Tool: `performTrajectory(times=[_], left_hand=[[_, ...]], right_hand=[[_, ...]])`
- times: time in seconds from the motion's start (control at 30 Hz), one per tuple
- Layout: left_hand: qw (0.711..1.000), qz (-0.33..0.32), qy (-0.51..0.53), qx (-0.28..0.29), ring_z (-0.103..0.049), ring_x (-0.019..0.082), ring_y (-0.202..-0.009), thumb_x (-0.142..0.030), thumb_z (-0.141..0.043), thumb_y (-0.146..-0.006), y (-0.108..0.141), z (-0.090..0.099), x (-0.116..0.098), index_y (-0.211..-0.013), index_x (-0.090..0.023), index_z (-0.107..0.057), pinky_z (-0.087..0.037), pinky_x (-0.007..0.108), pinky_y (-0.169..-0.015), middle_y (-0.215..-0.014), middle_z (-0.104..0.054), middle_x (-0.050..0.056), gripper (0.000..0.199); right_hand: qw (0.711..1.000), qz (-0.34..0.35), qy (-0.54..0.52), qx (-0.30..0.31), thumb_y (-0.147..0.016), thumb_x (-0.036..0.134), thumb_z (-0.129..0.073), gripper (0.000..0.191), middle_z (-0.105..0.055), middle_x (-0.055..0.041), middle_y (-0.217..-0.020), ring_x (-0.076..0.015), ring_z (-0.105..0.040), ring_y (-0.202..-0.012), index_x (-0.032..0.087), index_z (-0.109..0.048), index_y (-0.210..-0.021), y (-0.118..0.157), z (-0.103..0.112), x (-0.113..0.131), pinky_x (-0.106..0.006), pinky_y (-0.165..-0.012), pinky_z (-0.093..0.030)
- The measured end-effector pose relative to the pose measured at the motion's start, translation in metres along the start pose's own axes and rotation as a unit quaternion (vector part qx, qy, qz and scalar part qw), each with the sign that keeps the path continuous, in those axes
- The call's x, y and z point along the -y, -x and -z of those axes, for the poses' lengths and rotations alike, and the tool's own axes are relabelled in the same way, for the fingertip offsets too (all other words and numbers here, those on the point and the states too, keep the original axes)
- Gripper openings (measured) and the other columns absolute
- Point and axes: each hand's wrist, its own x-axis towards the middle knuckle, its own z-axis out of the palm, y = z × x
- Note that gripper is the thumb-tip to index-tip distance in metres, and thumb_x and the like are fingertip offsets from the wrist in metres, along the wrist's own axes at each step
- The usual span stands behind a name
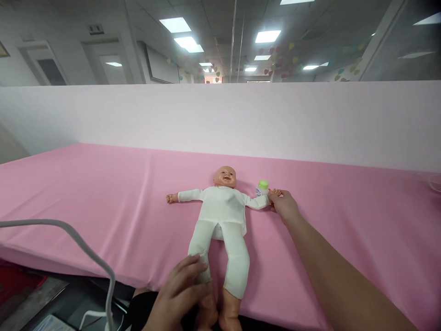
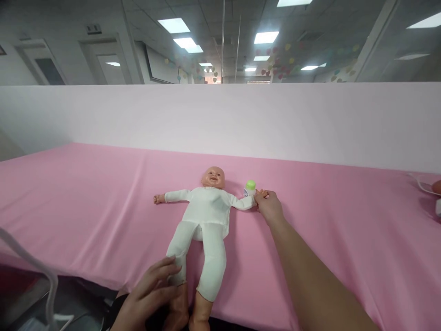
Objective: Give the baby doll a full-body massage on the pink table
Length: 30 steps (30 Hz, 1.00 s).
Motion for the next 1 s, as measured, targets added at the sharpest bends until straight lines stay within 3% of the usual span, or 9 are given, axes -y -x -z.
performTrajectory(times=[0.1, 0.2, 0.37, 0.47, 0.73, 0.87, 1.0], left_hand=[[0.993, -0.030, -0.110, 0.043, -0.057, 0.044, -0.140, -0.041, -0.083, -0.080, 0.015, -0.012, 0.003, -0.127, -0.034, -0.074, -0.058, 0.057, -0.106, -0.141, -0.069, 0.014, 0.049], [0.986, 0.001, -0.166, 0.028, -0.055, 0.044, -0.142, -0.029, -0.080, -0.083, 0.014, -0.012, -0.001, -0.130, -0.032, -0.073, -0.058, 0.055, -0.106, -0.150, -0.062, 0.017, 0.048], [0.983, 0.139, -0.103, -0.067, -0.068, 0.038, -0.127, -0.037, -0.079, -0.085, 0.011, 0.006, -0.006, -0.139, -0.036, -0.063, -0.067, 0.046, -0.091, -0.150, -0.060, 0.016, 0.057], [0.975, 0.193, -0.073, -0.088, -0.074, 0.033, -0.116, -0.032, -0.071, -0.091, 0.014, 0.013, -0.008, -0.141, -0.037, -0.059, -0.069, 0.041, -0.080, -0.153, -0.058, 0.014, 0.052], [0.993, 0.069, -0.093, -0.014, -0.076, 0.027, -0.113, -0.011, -0.059, -0.089, 0.039, -0.009, -0.017, -0.147, -0.031, -0.058, -0.067, 0.033, -0.088, -0.154, -0.057, 0.016, 0.062], [0.982, 0.023, -0.184, -0.026, -0.070, 0.037, -0.124, -0.022, -0.074, -0.083, 0.047, -0.024, -0.015, -0.145, -0.031, -0.061, -0.066, 0.045, -0.093, -0.152, -0.058, 0.019, 0.065], [0.977, 0.053, -0.202, -0.048, -0.073, 0.036, -0.117, -0.030, -0.080, -0.082, 0.039, -0.024, -0.013, -0.153, -0.032, -0.052, -0.068, 0.042, -0.087, -0.146, -0.063, 0.019, 0.077]], right_hand=[[1.000, 0.002, 0.000, -0.003, -0.076, 0.040, -0.077, 0.045, -0.075, -0.0118, -0.111, -0.0262, -0.076, -0.085, 0.026, -0.061, -0.115, -0.003, -0.001, -0.003, -0.035, -0.064, -0.065], [1.000, 0.008, -0.002, -0.002, -0.076, 0.039, -0.076, 0.045, -0.076, -0.0104, -0.107, -0.0262, -0.076, -0.082, 0.026, -0.061, -0.116, -0.005, -0.002, -0.006, -0.036, -0.064, -0.065], [1.000, 0.020, -0.001, -0.005, -0.077, 0.038, -0.075, 0.043, -0.077, -0.0096, -0.101, -0.0270, -0.076, -0.081, 0.027, -0.062, -0.117, -0.006, -0.002, -0.007, -0.037, -0.065, -0.064], [1.000, 0.025, 0.000, -0.009, -0.077, 0.037, -0.076, 0.043, -0.077, -0.0098, -0.103, -0.0274, -0.075, -0.082, 0.027, -0.062, -0.117, -0.006, -0.003, -0.007, -0.038, -0.066, -0.064], [0.999, 0.043, 0.008, -0.014, -0.078, 0.036, -0.074, 0.041, -0.077, -0.0088, -0.105, -0.0269, -0.075, -0.085, 0.025, -0.063, -0.116, -0.005, -0.004, -0.007, -0.036, -0.067, -0.063], [0.999, 0.050, 0.014, -0.015, -0.078, 0.036, -0.074, 0.040, -0.077, -0.0087, -0.105, -0.0271, -0.074, -0.087, 0.026, -0.063, -0.115, -0.003, -0.003, -0.006, -0.036, -0.068, -0.063], [0.998, 0.059, 0.013, -0.013, -0.078, 0.036, -0.074, 0.041, -0.077, -0.0084, -0.104, -0.0269, -0.075, -0.086, 0.026, -0.063, -0.116, 0.000, -0.003, -0.005, -0.036, -0.068, -0.063]])
